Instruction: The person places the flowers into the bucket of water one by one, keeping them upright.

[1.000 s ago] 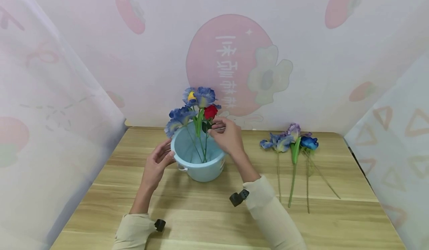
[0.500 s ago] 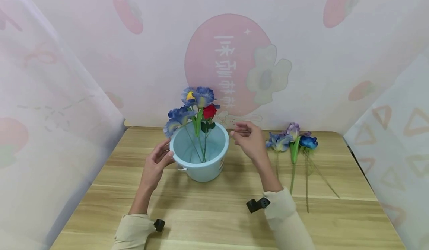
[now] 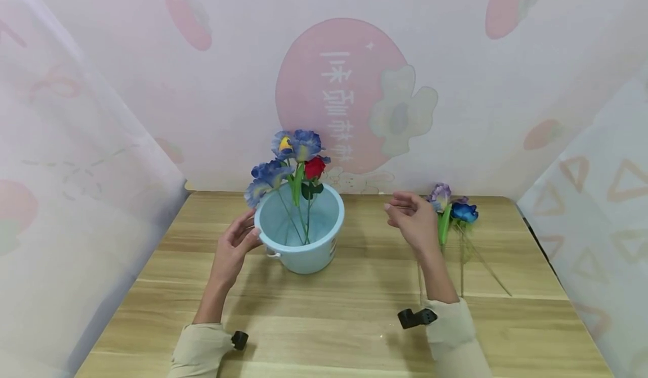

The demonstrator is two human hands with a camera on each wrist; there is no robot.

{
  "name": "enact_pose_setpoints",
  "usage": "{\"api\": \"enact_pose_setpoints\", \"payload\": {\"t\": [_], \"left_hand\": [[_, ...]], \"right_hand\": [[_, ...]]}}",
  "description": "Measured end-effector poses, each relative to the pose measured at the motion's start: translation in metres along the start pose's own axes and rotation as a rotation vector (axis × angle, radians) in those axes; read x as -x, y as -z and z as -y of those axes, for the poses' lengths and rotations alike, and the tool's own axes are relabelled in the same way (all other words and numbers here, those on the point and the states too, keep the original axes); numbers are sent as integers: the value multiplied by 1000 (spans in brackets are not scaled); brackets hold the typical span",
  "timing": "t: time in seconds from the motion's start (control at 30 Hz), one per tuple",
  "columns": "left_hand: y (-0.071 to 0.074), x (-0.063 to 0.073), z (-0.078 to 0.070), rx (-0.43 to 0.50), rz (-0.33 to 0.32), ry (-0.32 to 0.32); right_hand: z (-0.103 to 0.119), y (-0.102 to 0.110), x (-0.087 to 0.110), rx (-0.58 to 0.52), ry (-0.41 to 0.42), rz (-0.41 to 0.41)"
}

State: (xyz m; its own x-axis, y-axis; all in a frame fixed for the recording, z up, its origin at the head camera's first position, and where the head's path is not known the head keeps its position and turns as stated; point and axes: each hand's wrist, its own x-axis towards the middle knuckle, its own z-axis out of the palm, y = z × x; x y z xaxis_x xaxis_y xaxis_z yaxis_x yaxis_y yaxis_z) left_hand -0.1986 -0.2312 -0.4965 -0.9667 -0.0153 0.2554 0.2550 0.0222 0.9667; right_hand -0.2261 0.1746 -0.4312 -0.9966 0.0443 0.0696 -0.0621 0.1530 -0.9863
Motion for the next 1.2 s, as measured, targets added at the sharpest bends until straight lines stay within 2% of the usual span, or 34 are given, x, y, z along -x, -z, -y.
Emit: {"api": "enact_pose_setpoints", "payload": {"t": [0.33, 0.7, 1.03, 1.2], "left_hand": [[2, -2, -1, 9, -8, -8], [1, -2, 2, 11, -4, -17], [0, -1, 2, 9, -6, -7], [0, 0, 3, -6, -6, 1]], "right_hand": [[-20, 32, 4, 26, -5, -23], [-45, 73, 11, 84, -75, -99], [-75, 107, 14, 106, -133, -104], [-87, 118, 13, 169, -167, -78]]}}
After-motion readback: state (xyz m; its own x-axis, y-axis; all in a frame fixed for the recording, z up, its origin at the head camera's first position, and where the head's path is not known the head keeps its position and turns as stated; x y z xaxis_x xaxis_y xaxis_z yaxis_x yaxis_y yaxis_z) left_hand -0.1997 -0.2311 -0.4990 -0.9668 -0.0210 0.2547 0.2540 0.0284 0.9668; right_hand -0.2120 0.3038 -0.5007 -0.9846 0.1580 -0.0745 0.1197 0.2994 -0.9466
